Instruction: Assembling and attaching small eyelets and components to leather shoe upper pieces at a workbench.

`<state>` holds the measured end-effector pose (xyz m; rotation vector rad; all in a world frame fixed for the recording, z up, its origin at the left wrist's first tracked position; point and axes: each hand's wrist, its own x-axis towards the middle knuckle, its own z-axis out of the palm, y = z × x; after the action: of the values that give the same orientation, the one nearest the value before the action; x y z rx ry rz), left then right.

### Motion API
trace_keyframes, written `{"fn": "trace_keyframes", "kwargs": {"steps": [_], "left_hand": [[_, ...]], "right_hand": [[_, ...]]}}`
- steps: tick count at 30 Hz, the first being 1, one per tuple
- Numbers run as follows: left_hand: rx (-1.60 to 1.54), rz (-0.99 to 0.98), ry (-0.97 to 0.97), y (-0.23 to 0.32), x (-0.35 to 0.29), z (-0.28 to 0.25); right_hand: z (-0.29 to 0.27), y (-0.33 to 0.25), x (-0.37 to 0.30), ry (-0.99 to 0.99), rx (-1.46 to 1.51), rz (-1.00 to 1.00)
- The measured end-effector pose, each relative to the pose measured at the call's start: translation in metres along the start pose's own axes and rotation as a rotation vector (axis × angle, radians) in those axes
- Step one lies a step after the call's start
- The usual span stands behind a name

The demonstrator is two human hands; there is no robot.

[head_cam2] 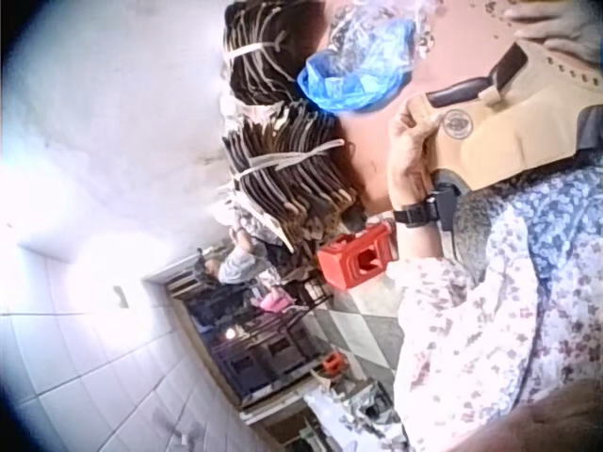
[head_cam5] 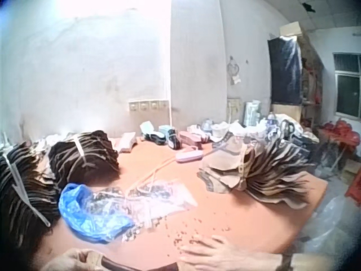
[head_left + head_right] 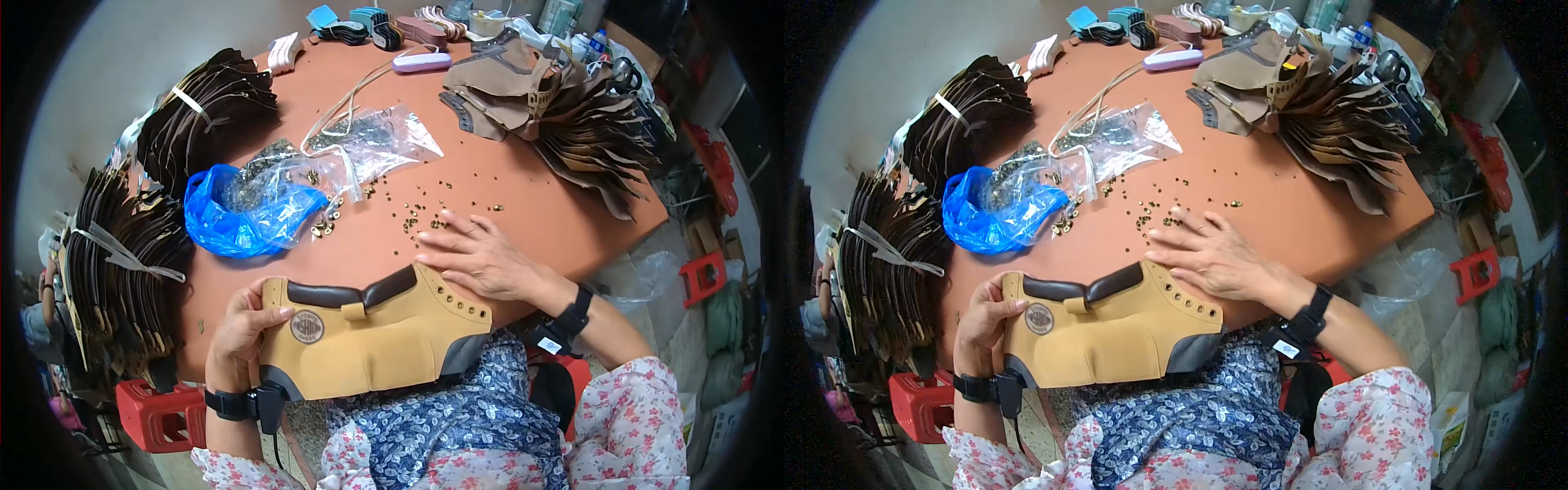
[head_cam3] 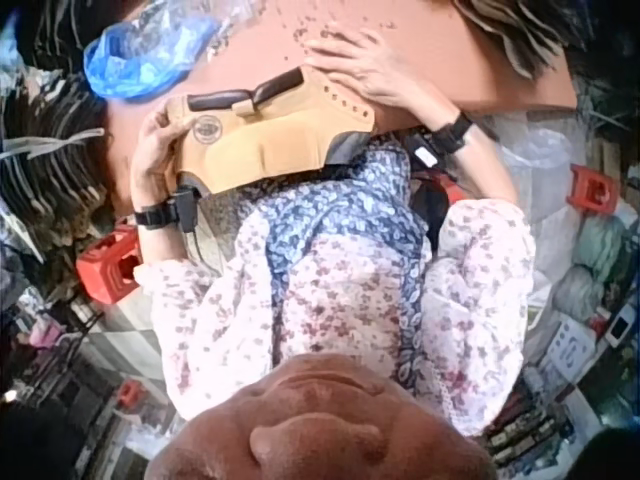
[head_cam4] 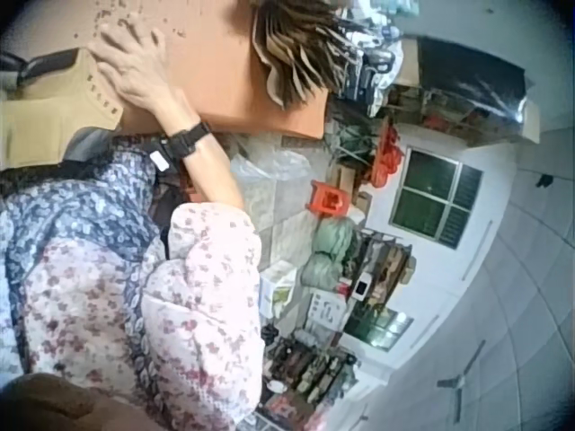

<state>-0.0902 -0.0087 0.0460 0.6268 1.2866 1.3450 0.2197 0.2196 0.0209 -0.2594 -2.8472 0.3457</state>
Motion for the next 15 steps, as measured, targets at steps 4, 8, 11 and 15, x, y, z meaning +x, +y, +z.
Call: {"fn": "trace_keyframes", "kwargs": {"steps": [4,8,11,15], "left_hand": [[0.118,-0.047,0.058,0.002,-0.003,-0.002],[0.164,-0.053,0.101,0.006,-0.007,-0.004],[0.167,-0.063,0.126,0.004,-0.009,-0.007],[0.157,-0.064,0.135,0.005,-0.007,-0.002]], "right_hand": [[0.002,0.011,0.036,-0.174,-0.037,-0.12],[0.011,0.022,0.05,-0.23,-0.055,-0.15],[0.006,0.031,0.051,-0.232,-0.167,-0.089],[-0.016,0.058,0.047,-0.325,-0.202,0.067]]}}
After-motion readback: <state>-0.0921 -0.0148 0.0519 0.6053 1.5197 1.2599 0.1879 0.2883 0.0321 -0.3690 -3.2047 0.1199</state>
